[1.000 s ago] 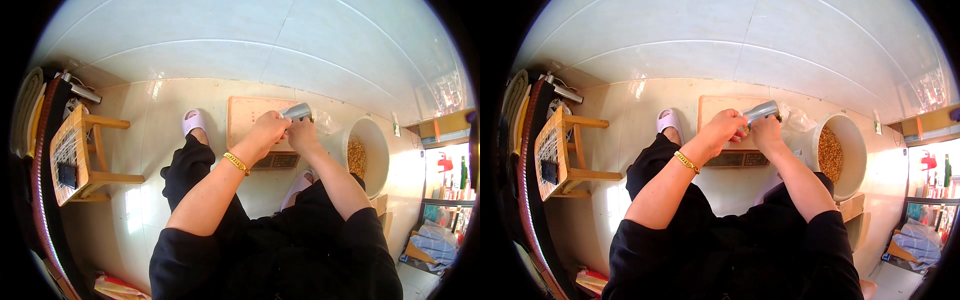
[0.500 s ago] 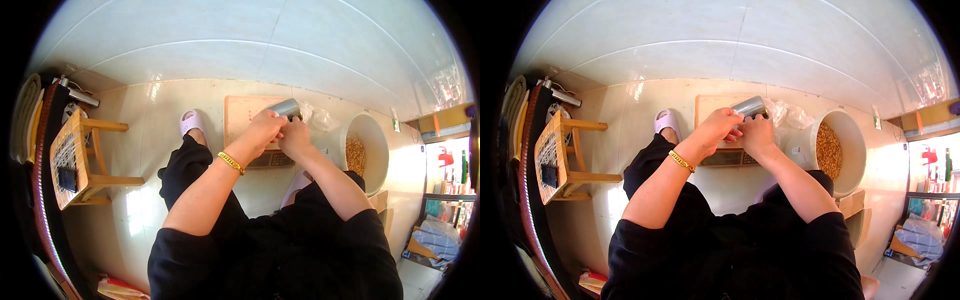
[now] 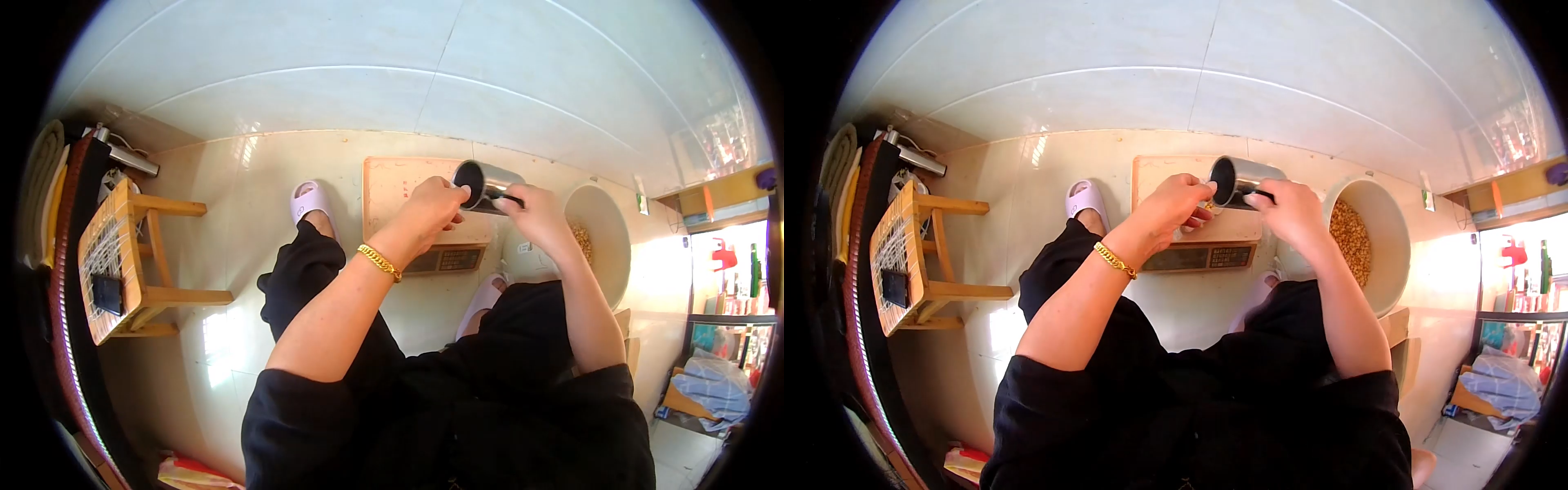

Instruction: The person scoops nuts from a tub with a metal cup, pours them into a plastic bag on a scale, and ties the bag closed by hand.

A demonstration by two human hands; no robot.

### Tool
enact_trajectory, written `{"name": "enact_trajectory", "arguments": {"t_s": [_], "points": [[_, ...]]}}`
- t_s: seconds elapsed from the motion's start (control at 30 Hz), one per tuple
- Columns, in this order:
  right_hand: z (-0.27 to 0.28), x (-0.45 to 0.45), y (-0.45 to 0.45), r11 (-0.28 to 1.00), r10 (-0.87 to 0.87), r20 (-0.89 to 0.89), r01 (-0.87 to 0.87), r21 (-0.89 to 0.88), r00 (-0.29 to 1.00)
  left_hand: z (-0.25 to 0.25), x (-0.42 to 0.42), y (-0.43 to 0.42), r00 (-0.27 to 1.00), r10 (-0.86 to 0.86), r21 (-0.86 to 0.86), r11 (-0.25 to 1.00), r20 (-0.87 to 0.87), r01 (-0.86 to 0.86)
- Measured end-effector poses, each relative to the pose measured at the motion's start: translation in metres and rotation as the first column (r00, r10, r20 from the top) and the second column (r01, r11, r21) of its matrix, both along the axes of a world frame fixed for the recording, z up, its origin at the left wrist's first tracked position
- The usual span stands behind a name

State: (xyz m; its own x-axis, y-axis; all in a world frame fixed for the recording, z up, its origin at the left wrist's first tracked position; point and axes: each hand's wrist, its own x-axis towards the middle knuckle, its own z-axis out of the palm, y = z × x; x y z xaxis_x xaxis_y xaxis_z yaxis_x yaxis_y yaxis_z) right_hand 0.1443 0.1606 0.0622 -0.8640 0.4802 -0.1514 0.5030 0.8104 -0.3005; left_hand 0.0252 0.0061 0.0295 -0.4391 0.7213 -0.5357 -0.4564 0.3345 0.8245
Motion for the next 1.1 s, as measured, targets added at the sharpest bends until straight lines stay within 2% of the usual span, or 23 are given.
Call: {"name": "enact_trajectory", "arguments": {"t_s": [0.03,0.07,0.17,0.33,0.43,0.5,0.53,0.6,0.63,0.7,0.73,0.8,0.83,0.9,0.93,1.0,1.03,1.1], "points": [[0.004,0.007,0.004,0.997,-0.061,-0.014,0.06,-0.055,0.998,-0.001,0.0,0.001,1.0,0.001,0.001,1.0,0.0,-0.001],[0.005,0.013,0.008,0.997,-0.061,-0.014,0.061,-0.053,0.998,-0.002,0.0,0.001,1.0,0.014,-0.009,1.0,-0.005,-0.014],[0.006,0.028,0.019,0.97,-0.238,-0.109,0.23,-0.081,0.965,-0.003,0.0,0.002,0.999,0.037,-0.029,0.999,-0.016,-0.038],[0.022,0.048,0.05,0.947,-0.322,-0.176,0.314,-0.072,0.93,0.005,-0.001,-0.001,0.99,0.14,0.01,0.99,-0.009,-0.14],[0.023,0.073,0.071,0.915,-0.398,-0.209,0.37,-0.163,0.893,0.011,0.0,-0.001,0.976,0.217,0.02,0.976,0.021,-0.217],[0.006,0.093,0.087,0.856,-0.515,-0.143,0.515,-0.042,0.845,0.015,0.001,-0.001,0.967,0.255,0.017,0.967,0.006,-0.255],[0.0,0.1,0.091,0.856,-0.515,-0.143,0.514,-0.045,0.845,0.014,0.001,-0.001,0.967,0.256,0.015,0.967,0.004,-0.256],[-0.012,0.111,0.096,0.815,-0.536,-0.147,0.554,0.166,0.832,0.013,0.0,-0.001,0.966,0.252,0.009,0.968,-0.049,-0.252],[-0.015,0.115,0.099,0.815,-0.538,-0.146,0.557,0.161,0.83,0.012,0.0,0.0,0.967,0.25,0.005,0.968,-0.052,-0.25],[-0.023,0.123,0.106,0.679,-0.73,-0.134,0.733,-0.033,0.67,0.011,0.001,0.0,0.968,0.239,0.008,0.971,-0.079,-0.239],[-0.029,0.128,0.111,0.676,-0.733,-0.132,0.736,-0.036,0.667,0.011,0.001,0.001,0.969,0.235,0.005,0.972,-0.081,-0.235],[-0.047,0.143,0.129,0.545,-0.836,-0.099,0.795,-0.266,0.539,0.01,0.002,0.003,0.972,0.226,0.003,0.974,-0.07,-0.226],[-0.064,0.153,0.142,0.543,-0.837,-0.094,0.796,-0.269,0.539,0.009,0.002,0.004,0.972,0.226,-0.003,0.974,-0.071,-0.226],[-0.093,0.169,0.162,0.514,-0.819,0.083,0.79,-0.334,0.568,0.008,0.003,0.006,0.974,0.214,0.003,0.977,-0.07,-0.215],[-0.096,0.167,0.16,0.511,-0.819,0.089,0.791,-0.337,0.567,0.008,0.004,0.008,0.975,0.212,-0.004,0.977,-0.071,-0.213],[-0.102,0.161,0.153,0.632,-0.755,0.143,0.768,-0.107,0.64,0.006,0.005,0.01,0.973,0.224,-0.005,0.974,-0.06,-0.225],[-0.109,0.162,0.156,0.63,-0.754,0.15,0.769,-0.114,0.64,0.005,0.005,0.01,0.973,0.223,-0.014,0.975,-0.064,-0.224],[-0.124,0.163,0.164,0.803,-0.579,0.119,0.54,0.251,0.806,0.004,0.005,0.012,0.977,0.206,-0.013,0.978,-0.059,-0.207]]}}
